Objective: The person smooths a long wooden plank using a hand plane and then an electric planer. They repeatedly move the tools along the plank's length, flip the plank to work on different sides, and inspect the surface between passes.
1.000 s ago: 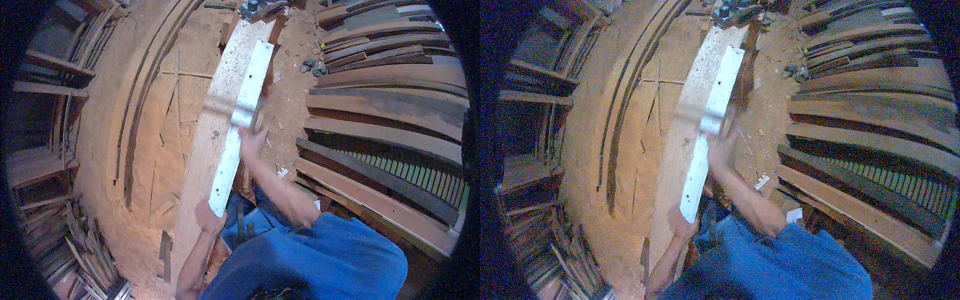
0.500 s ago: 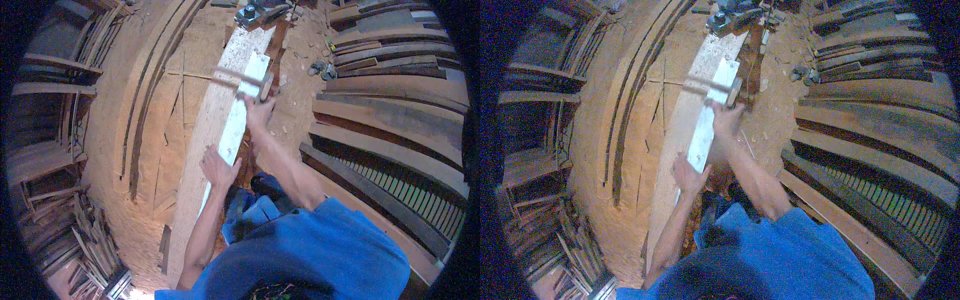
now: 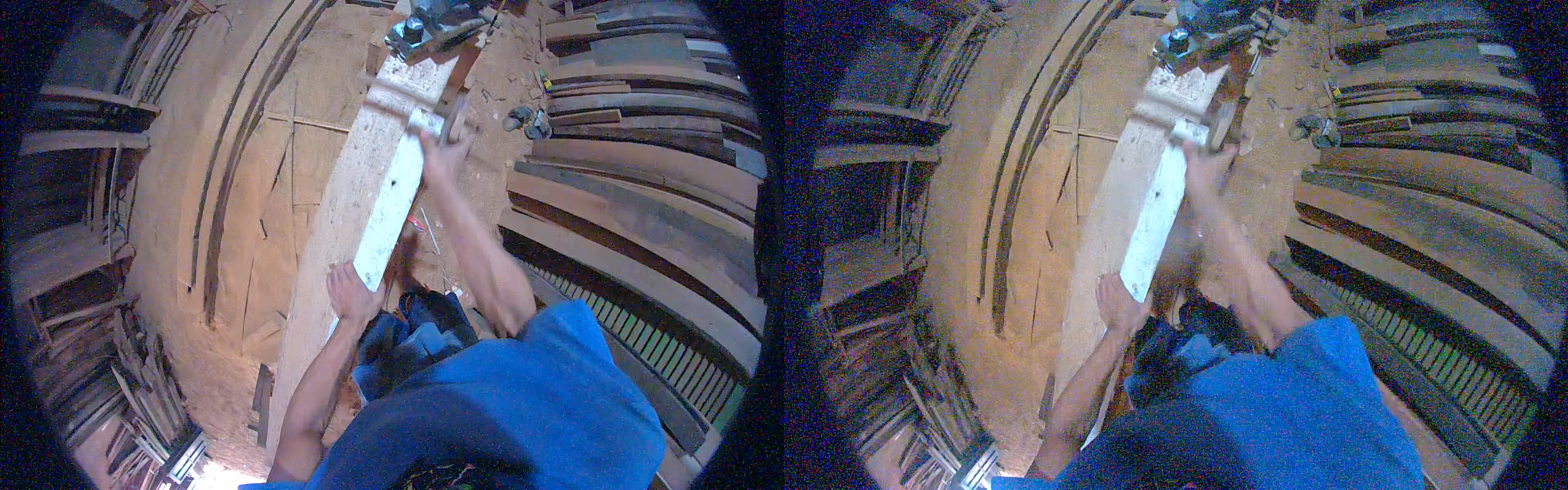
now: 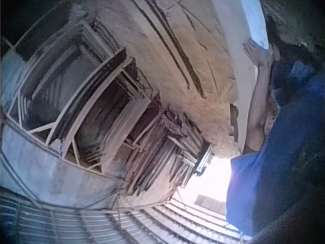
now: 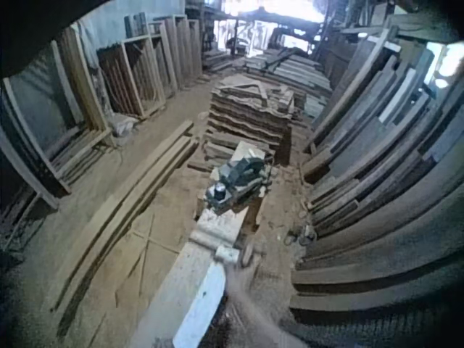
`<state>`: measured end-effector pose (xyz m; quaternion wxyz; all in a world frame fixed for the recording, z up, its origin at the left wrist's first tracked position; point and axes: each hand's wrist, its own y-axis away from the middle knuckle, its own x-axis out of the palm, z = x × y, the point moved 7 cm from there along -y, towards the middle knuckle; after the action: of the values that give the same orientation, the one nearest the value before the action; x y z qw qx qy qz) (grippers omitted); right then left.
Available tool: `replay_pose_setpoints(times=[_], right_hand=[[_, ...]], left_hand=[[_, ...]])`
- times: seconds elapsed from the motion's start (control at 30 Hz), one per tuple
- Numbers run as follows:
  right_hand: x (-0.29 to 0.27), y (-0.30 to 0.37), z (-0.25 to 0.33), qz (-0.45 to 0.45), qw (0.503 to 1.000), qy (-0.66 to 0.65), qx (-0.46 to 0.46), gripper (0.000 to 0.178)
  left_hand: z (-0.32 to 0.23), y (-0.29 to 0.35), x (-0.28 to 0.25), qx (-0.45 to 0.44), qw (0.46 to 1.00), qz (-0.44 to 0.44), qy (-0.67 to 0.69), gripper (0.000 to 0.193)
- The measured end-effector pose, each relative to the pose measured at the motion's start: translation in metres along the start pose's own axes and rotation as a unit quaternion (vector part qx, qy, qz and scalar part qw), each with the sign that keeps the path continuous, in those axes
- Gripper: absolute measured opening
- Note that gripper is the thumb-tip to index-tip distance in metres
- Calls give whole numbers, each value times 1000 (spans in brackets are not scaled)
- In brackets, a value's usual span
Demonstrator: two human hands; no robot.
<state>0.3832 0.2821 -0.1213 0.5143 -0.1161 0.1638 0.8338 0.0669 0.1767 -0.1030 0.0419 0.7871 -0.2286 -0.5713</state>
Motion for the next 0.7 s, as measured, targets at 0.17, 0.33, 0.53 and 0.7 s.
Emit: replay_pose_setpoints(times=[0.17,0.33,0.53,0.7], right_hand=[[-15,135,-43,43,991,-86,90,106],[8,-5,-21,28,998,-15,57,104],[-8,42,-9,45,997,0,66,93],[-9,78,-2,54,997,3,49,86]], left_hand=[[6,4,7,7,1000,-1,-4,74],[8,8,13,33,996,-73,-33,76],[9,3,11,5,1000,-17,-22,75],[2,5,3,25,998,-61,-24,70]])
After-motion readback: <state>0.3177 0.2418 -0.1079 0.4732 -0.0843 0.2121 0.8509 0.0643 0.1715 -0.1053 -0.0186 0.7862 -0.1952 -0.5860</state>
